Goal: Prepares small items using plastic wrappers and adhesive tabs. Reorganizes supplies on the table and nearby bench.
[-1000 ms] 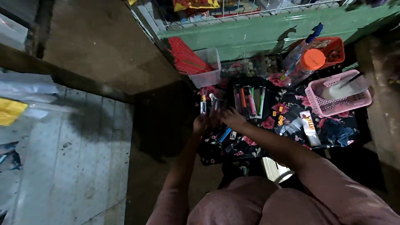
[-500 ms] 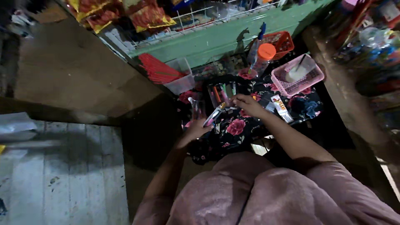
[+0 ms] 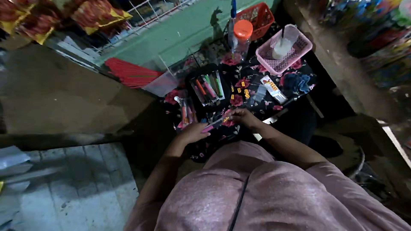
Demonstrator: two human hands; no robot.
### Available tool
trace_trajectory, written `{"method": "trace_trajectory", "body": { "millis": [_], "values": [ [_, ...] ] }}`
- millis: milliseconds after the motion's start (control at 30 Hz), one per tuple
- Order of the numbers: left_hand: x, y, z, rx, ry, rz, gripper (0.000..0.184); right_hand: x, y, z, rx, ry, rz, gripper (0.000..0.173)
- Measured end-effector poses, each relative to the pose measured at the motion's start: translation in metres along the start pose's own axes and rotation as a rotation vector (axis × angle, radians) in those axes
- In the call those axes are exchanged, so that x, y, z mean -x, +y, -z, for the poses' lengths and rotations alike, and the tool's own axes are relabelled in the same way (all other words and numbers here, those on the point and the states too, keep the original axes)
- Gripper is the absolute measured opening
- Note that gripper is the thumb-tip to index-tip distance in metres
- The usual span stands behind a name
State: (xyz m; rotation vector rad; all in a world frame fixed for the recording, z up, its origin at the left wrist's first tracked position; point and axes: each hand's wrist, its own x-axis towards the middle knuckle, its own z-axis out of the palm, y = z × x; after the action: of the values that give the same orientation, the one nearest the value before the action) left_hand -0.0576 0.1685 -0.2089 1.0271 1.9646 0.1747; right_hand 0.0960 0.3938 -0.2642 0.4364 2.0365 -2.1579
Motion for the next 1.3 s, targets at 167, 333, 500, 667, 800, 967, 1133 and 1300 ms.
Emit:
{"method": "trace_trajectory", "body": {
  "millis": [167, 333, 500, 667, 800, 967, 1133, 1300],
  "values": [
    [-0.013, 0.011, -0.004, -0.002, -0.113, 0.034, 0.041, 0.007, 0.037, -0.002, -0.072, -0.02, 0.068, 0.015],
    [-0.015, 0.023, 0.006, 0.065, -0.155, 0.066, 0.041, 0.008, 0.012, 0.005, -0.137, 0.139, -0.147, 0.013],
    [-0.023, 0.012, 0.008, 0.147, -0.169, 0.052, 0.041, -0.012, 0.043, 0.045, -0.398, 0.264, -0.024, 0.017],
    [-0.023, 0.013, 0.011, 0.252, -0.134, 0.077, 0.041, -0.042, 0.059, 0.08, -0.178, 0.533, -0.151, 0.025],
    [-0.027, 0.014, 0.014, 0.342, -0.13, 0.045, 0.039, -0.048, 0.045, 0.087, 0.03, 0.45, -0.127, 0.038],
    [-0.029, 0.013, 0.021, 0.384, -0.145, 0.01, 0.035, -0.012, 0.014, 0.066, -0.043, 0.15, 0.154, 0.025],
    [-0.029, 0.022, 0.029, 0.383, -0.159, 0.0, 0.035, 0.014, -0.004, 0.047, 0.176, 0.256, 0.211, 0.025],
    [-0.027, 0.028, 0.036, 0.39, -0.202, -0.018, 0.033, 0.022, -0.005, 0.047, 0.34, 0.276, 0.279, 0.031]
  ]
}}
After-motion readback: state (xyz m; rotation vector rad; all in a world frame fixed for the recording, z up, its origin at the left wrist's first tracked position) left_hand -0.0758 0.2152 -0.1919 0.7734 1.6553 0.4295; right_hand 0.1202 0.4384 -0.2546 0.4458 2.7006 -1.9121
